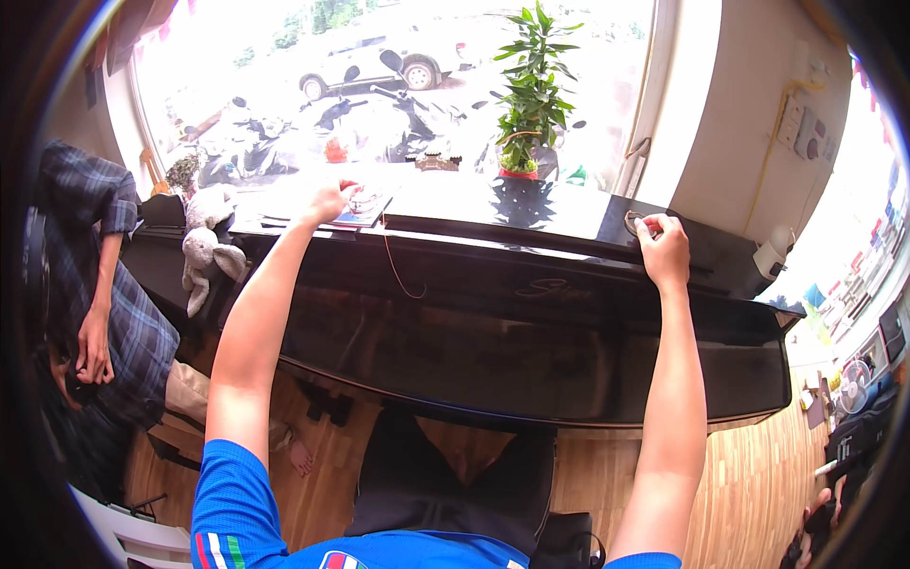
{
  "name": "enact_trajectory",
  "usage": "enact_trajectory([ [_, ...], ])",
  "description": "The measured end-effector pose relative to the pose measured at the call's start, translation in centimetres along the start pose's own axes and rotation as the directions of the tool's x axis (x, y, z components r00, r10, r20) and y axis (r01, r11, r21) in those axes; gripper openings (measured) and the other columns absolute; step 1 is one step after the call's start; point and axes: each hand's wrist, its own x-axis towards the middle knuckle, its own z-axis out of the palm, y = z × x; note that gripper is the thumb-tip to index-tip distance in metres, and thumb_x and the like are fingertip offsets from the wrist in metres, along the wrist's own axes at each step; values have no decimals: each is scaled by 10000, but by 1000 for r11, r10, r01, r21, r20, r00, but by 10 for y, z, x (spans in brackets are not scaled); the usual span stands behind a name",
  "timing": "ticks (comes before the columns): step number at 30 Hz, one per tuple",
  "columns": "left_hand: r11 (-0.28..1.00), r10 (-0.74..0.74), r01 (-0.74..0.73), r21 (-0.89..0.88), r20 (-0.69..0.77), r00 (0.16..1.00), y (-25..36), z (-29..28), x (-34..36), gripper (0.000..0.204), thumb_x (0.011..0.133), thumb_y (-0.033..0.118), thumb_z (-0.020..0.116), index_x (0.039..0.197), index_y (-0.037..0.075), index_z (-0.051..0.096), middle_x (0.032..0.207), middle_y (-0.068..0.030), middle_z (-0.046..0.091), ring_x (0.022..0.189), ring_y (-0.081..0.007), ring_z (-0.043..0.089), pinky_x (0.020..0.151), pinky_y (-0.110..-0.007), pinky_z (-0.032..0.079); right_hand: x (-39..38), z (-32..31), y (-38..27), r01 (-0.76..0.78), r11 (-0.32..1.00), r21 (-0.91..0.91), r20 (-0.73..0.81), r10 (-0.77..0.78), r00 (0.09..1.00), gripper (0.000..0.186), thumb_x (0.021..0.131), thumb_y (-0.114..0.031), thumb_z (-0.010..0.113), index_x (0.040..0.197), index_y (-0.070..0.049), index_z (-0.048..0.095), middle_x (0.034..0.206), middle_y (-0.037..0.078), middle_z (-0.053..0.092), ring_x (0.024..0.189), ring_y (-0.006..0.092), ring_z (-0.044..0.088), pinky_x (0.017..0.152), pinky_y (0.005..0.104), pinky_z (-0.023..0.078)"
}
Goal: The person manipulates a thin copper wire by hand, bending and twisting it into circular shapes. They repeatedly form loops, adjust the wire's curvature, and place the shaped pieces on the surface of a black piano.
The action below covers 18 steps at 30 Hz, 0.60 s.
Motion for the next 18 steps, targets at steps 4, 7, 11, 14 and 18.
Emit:
enact_trajectory([
  [4,1000,-16,16,-9,-1,1000,31,5,-5,245,999,200,567,1087,8,691,903,-72,731,766,-144,636,729,-309,497,-3,-8,5,-19,1000,-12,1,19,1000,193,879,-250,702,914,-60,703,928,110,666,843,278,660,749,390,519],
  [7,1000,-9,9,1,-19,1000,11,-8,0,251,1007,200,548,1101,13,687,882,-71,731,699,-133,608,689,-306,491,0,-1,-2,-2,1000,10,5,2,1000,194,880,-250,701,914,-58,703,927,108,666,844,277,661,749,391,520],
  [11,996,1,-3,-86,-14,1000,12,-6,-1,238,1007,191,519,1092,40,682,857,-84,705,751,-173,626,747,-335,494,1,-1,4,8,1000,6,-7,-8,1000,190,881,-249,697,913,-62,704,925,107,666,846,277,662,748,395,521],
  [14,994,-54,58,-91,41,998,16,-5,-1,233,1001,188,517,1099,50,677,905,-95,702,823,-203,651,797,-350,498,0,-3,6,-6,1000,-3,-9,6,1000,187,881,-247,697,912,-63,704,923,106,666,847,276,662,746,397,522],
  [18,998,24,-24,-65,5,1000,0,-2,4,227,992,114,514,1131,17,665,853,-64,680,753,-137,614,718,-315,504,2,-1,3,1,1000,4,6,-1,1000,187,881,-247,698,909,-62,702,918,104,663,842,273,661,743,396,521],
])
